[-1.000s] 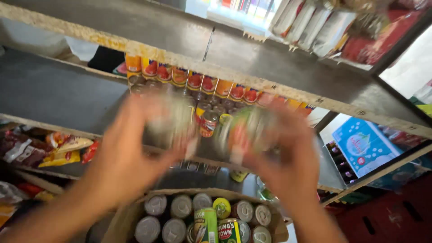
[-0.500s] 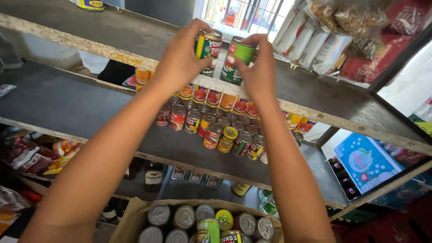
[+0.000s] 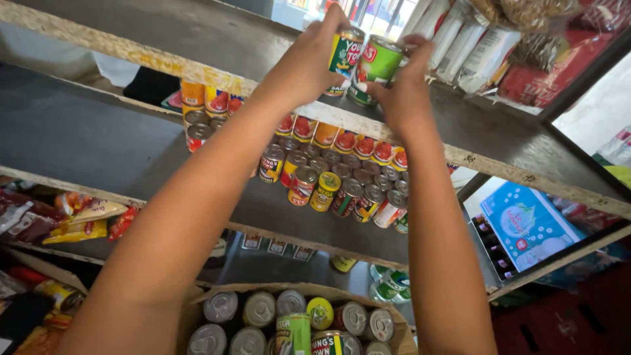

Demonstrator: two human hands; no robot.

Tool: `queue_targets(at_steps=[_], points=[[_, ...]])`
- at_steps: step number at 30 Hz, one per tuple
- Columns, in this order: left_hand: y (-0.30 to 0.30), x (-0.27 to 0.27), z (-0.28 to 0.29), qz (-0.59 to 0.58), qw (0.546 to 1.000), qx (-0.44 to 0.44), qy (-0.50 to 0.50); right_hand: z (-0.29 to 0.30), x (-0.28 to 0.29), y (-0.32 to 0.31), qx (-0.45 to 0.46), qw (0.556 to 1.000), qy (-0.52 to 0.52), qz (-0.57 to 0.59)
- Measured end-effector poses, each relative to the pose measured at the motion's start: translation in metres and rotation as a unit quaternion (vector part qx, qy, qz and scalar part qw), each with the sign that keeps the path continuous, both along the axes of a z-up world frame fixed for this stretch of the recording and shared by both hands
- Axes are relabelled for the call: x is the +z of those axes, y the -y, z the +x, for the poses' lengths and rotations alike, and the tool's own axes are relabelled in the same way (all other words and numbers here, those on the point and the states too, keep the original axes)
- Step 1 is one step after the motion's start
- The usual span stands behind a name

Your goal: Take canned food products from a cardboard box and arrange them on store shelves.

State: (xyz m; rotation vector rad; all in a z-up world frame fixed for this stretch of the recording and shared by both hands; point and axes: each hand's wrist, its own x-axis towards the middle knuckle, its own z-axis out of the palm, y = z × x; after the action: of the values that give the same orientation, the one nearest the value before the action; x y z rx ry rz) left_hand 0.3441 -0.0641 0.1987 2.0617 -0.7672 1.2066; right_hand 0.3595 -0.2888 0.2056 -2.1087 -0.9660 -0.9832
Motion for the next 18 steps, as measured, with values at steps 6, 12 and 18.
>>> queue_targets(at_steps=[6, 12, 18], points=[[-0.001, -0.003, -0.011, -0.020, 0.981, 0.129, 0.144, -0.004, -0.005, 0.004, -0.129, 0.988, 0.051, 0.068], [-0.008, -0.004, -0.005, -0.028, 0.992, 0.072, -0.100, -0.013, 0.001, 0.002, -0.087, 0.996, -0.022, 0.004], [-0.009, -0.015, 0.025, 0.013, 0.996, 0.033, -0.083, 0.000, -0.008, 0.005, -0.022, 0.999, -0.022, -0.028]])
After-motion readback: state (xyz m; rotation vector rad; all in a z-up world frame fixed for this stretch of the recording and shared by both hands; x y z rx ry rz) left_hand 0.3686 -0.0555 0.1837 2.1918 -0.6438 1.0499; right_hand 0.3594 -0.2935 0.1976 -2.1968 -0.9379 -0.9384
